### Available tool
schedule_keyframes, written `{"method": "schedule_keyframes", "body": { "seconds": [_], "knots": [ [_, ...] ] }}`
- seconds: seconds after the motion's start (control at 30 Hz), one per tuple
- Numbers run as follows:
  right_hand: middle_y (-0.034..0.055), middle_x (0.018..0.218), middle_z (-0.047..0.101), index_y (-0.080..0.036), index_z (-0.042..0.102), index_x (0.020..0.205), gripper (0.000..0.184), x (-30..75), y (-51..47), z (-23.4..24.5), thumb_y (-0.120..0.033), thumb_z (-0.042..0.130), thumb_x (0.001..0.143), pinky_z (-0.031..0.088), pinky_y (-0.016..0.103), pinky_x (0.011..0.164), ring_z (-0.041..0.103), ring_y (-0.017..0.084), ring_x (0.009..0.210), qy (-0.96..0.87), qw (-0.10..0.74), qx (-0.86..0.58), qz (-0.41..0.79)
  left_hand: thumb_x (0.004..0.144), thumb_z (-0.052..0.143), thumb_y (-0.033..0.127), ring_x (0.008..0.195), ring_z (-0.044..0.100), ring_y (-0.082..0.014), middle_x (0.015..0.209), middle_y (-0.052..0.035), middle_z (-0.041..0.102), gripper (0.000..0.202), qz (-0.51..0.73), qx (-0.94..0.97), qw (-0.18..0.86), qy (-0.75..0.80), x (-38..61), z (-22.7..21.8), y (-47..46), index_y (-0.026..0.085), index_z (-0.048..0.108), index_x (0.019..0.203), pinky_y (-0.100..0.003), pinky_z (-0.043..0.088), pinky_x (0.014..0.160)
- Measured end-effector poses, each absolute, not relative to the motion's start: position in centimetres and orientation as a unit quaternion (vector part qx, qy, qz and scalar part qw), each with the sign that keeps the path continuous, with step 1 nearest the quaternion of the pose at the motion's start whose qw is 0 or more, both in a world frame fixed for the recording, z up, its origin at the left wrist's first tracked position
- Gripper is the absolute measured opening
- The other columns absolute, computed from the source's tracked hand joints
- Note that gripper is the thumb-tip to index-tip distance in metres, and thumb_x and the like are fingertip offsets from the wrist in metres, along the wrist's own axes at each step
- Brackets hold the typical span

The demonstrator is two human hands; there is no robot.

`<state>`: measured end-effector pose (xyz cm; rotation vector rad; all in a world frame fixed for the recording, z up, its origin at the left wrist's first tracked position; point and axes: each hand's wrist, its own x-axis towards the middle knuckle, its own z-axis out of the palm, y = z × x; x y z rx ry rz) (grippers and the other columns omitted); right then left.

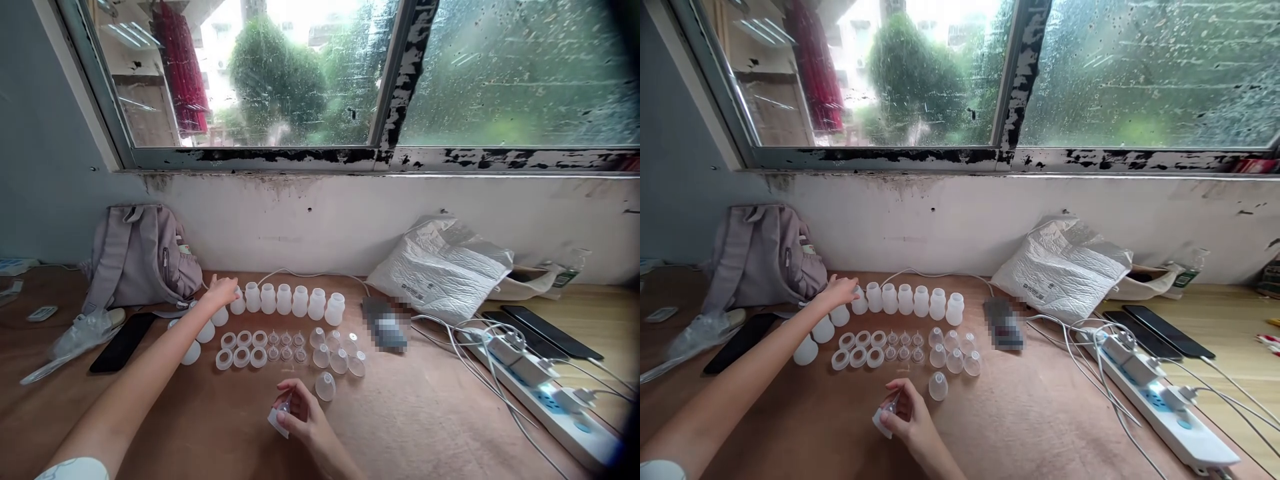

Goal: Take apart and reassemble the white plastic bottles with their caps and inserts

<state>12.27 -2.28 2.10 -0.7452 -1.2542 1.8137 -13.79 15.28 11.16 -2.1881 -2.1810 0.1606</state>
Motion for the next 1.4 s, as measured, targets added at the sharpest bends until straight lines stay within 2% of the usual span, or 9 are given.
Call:
{"method": "schedule_keyframes", "body": {
  "seconds": [0.2,0.3,0.43,0.53,0.63,0.77,0.93,1.1,1.4],
  "knots": [
    [0.0030,0.082,0.056,-0.021,0.047,0.093,0.047,12.0,-2.1,1.4,-0.034,0.072,0.055,0.040,0.029,0.065,0.053,0.017,0.076,-0.489,0.417,-0.306,0.702,0.075,0.048,0.032,0.104,0.045,-0.0290,0.105,-0.0135,0.057,0.034,0.013,-0.713,0.049,-0.699,-12.6,12.6,13.5,0.017,0.048,0.106,-0.049,0.019,0.091],
    [0.0022,0.081,0.054,-0.021,0.048,0.086,0.043,12.0,-1.6,1.0,-0.032,0.074,0.054,0.040,0.028,0.064,0.052,0.015,0.073,-0.474,0.449,-0.327,0.683,0.080,0.040,0.029,0.109,0.039,-0.0279,0.116,-0.0133,0.050,0.035,-0.099,-0.734,0.068,-0.669,-10.2,12.8,10.1,0.016,0.045,0.112,-0.044,0.022,0.092],
    [-0.0006,0.071,0.051,-0.019,0.046,0.070,0.033,12.1,-1.0,0.7,-0.034,0.072,0.056,0.038,0.025,0.058,0.048,0.012,0.064,-0.471,0.467,-0.368,0.652,0.083,0.035,0.033,0.098,0.048,-0.0210,0.104,-0.0067,0.056,0.030,-0.278,-0.782,-0.107,-0.548,-6.1,10.3,2.9,0.022,0.051,0.106,-0.033,0.034,0.088],
    [-0.0016,0.065,0.050,-0.018,0.045,0.063,0.033,12.3,-0.6,0.3,-0.036,0.071,0.056,0.038,0.025,0.058,0.047,0.012,0.062,-0.488,0.474,-0.388,0.622,0.080,0.043,0.033,0.102,0.048,-0.0203,0.109,-0.0055,0.054,0.033,-0.309,-0.787,-0.259,-0.467,-3.9,6.6,-1.8,0.025,0.049,0.111,-0.030,0.037,0.089],
    [-0.0012,0.062,0.050,-0.017,0.046,0.062,0.032,12.2,-0.6,-0.1,-0.040,0.068,0.059,0.039,0.025,0.058,0.047,0.013,0.060,-0.520,0.447,-0.421,0.594,0.075,0.051,0.029,0.109,0.044,-0.0209,0.118,-0.0055,0.047,0.044,-0.315,-0.763,-0.322,-0.464,-3.1,2.8,-4.1,0.025,0.041,0.118,-0.032,0.036,0.092],
    [0.0006,0.067,0.053,-0.016,0.050,0.069,0.027,11.8,-0.8,-0.4,-0.039,0.063,0.064,0.041,0.025,0.059,0.050,0.014,0.063,-0.569,0.427,-0.432,0.555,0.073,0.050,0.018,0.105,0.046,-0.0186,0.112,-0.0043,0.051,0.044,-0.335,-0.752,-0.275,-0.497,-3.4,0.0,-4.1,0.026,0.042,0.115,-0.035,0.039,0.091],
    [0.0046,0.082,0.057,-0.016,0.053,0.085,0.022,11.7,-0.9,-0.2,-0.033,0.058,0.071,0.042,0.027,0.067,0.054,0.016,0.074,-0.602,0.411,-0.385,0.566,0.073,0.049,0.016,0.100,0.049,-0.0174,0.106,-0.0039,0.054,0.042,-0.339,-0.761,-0.219,-0.508,-3.8,0.2,-3.7,0.025,0.043,0.113,-0.033,0.042,0.088],
    [0.0025,0.068,0.056,-0.015,0.054,0.074,0.018,11.8,-0.8,-0.8,-0.034,0.054,0.074,0.040,0.024,0.059,0.051,0.014,0.065,-0.635,0.394,-0.406,0.525,0.073,0.052,0.020,0.097,0.051,-0.0179,0.104,-0.0043,0.056,0.039,-0.320,-0.766,-0.218,-0.513,-3.9,0.4,-3.9,0.023,0.044,0.111,-0.034,0.043,0.087],
    [-0.0012,0.058,0.048,-0.018,0.041,0.063,0.022,11.8,-0.9,-1.7,-0.033,0.046,0.079,0.034,0.021,0.050,0.044,0.010,0.053,-0.683,0.396,-0.436,0.432,0.074,0.053,0.030,0.091,0.052,-0.0192,0.100,-0.0067,0.057,0.037,-0.305,-0.772,-0.227,-0.510,-3.9,0.2,-3.9,0.021,0.047,0.110,-0.035,0.043,0.082]
  ]
}}
